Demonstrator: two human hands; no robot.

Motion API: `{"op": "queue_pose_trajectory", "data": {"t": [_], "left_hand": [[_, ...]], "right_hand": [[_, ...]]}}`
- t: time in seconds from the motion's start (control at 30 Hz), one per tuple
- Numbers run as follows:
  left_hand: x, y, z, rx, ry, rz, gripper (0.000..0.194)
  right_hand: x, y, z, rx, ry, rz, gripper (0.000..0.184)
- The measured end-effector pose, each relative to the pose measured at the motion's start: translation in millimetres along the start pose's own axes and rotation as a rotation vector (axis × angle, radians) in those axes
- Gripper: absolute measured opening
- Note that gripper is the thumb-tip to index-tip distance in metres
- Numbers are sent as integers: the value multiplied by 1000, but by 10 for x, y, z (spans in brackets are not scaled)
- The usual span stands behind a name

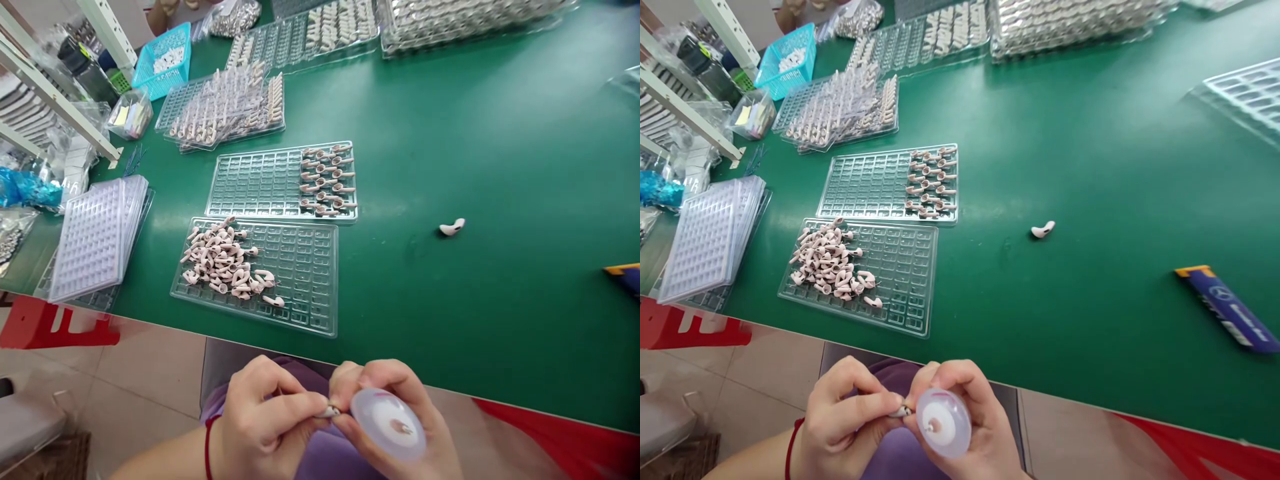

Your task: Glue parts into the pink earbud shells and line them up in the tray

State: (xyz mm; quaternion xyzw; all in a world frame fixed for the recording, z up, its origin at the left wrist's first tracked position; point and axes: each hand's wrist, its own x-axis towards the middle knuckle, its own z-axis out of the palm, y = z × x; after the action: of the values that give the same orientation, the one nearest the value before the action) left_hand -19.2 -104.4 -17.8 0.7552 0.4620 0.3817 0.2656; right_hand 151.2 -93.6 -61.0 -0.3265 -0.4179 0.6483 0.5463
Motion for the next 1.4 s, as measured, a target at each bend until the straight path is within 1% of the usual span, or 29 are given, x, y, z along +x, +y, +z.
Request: {"op": "queue_pose_trajectory", "data": {"t": [0.2, 0.37, 0.7, 0.93, 1.17, 1.4], "left_hand": [[10, 2, 6, -15, 5, -14, 10], [5, 3, 23, -18, 18, -12, 10], [2, -3, 9, -19, -5, -11, 11], [22, 2, 9, -11, 7, 2, 10], [7, 3, 10, 20, 17, 35, 12], [28, -2, 13, 18, 21, 36, 10]], "right_hand": [[3, 11, -9, -6, -21, 4, 21], [-7, 29, -25, 6, -22, 18, 21], [-82, 122, -84, 114, -22, 155, 26], [-65, 121, -85, 118, -41, 142, 26], [-17, 67, -43, 60, -26, 56, 23], [-5, 71, -39, 64, -26, 56, 22]]}}
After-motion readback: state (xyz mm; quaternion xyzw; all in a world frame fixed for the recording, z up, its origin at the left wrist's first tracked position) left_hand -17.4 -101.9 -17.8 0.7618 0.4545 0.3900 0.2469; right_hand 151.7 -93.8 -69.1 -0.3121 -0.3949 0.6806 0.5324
